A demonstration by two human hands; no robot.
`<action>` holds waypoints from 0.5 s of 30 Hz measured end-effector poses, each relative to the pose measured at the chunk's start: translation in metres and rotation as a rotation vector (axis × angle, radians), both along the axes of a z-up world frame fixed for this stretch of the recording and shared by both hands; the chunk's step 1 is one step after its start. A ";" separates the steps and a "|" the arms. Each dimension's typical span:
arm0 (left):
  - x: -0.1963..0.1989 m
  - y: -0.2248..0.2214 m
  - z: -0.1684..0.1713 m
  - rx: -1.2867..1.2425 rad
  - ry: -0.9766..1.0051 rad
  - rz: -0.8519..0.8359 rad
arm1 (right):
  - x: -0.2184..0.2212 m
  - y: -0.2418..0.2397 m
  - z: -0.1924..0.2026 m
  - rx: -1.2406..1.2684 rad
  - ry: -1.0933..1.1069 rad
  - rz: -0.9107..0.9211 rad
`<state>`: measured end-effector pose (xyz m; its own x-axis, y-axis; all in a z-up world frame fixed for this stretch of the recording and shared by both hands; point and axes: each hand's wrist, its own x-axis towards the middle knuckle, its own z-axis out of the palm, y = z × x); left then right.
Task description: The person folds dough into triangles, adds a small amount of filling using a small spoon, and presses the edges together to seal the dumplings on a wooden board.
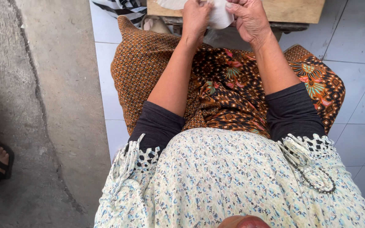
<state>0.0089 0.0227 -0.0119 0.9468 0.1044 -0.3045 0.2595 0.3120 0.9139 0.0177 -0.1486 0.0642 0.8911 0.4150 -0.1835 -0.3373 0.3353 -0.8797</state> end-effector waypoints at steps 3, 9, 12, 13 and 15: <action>-0.006 0.002 0.010 0.013 0.028 -0.156 | -0.012 -0.015 -0.012 -0.238 -0.077 -0.059; -0.017 -0.046 0.018 0.095 0.144 -0.372 | -0.022 -0.087 -0.020 -0.679 -0.238 0.000; -0.027 -0.093 0.017 -0.058 0.248 -0.470 | -0.013 -0.151 -0.022 -0.754 -0.168 0.080; -0.030 -0.107 0.015 -0.132 0.279 -0.507 | -0.006 -0.174 -0.025 -0.762 -0.141 0.106; -0.035 -0.128 0.013 -0.106 0.225 -0.576 | 0.006 -0.213 -0.038 -0.832 -0.220 0.111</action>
<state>-0.0259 -0.1054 0.0015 0.7533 -0.4455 -0.4838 0.5957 0.1506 0.7890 0.0241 -0.3615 0.0260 0.9041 0.3097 -0.2944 -0.1233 -0.4708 -0.8736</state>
